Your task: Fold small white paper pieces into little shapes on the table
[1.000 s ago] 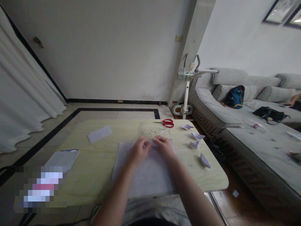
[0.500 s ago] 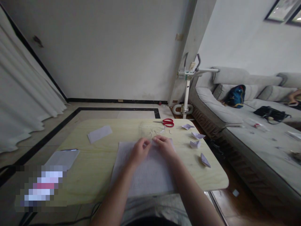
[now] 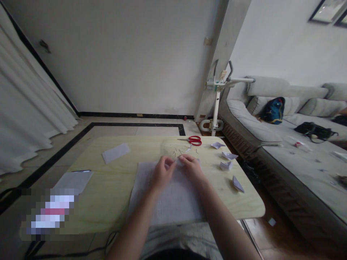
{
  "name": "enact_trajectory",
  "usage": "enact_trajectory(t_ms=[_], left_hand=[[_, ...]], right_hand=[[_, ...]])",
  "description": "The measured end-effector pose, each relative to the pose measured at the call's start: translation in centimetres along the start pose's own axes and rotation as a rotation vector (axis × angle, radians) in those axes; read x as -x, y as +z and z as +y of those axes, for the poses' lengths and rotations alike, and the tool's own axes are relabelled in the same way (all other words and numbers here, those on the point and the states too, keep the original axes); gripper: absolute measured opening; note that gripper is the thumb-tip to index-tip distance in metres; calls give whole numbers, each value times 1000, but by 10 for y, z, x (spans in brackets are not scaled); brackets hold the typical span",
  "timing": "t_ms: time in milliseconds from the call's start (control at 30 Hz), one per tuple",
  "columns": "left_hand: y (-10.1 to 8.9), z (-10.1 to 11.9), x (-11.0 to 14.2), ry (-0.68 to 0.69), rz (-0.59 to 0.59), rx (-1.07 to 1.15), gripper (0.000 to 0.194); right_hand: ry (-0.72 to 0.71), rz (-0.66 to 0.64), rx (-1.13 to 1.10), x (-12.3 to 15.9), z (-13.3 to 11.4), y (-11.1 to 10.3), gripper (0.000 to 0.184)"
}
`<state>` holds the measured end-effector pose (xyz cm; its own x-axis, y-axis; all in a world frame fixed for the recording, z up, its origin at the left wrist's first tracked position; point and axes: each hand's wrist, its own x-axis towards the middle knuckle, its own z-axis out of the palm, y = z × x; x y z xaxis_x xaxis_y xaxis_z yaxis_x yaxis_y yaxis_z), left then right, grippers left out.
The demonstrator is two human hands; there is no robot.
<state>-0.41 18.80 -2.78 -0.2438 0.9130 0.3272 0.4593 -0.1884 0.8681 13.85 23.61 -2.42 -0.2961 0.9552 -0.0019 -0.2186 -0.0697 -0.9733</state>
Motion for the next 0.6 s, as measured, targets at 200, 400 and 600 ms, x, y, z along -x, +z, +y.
enact_trajectory(t_ms=[200, 400, 600], left_hand=[[0, 4, -3, -13, -40, 68, 19], [-2, 5, -4, -65, -37, 123, 21], [-3, 9, -3, -133, -18, 215, 21]], right_hand=[[27, -32, -178, 0, 1, 1, 21], [23, -37, -207, -1, 5, 1, 19], [27, -31, -225, -1, 6, 3, 20]])
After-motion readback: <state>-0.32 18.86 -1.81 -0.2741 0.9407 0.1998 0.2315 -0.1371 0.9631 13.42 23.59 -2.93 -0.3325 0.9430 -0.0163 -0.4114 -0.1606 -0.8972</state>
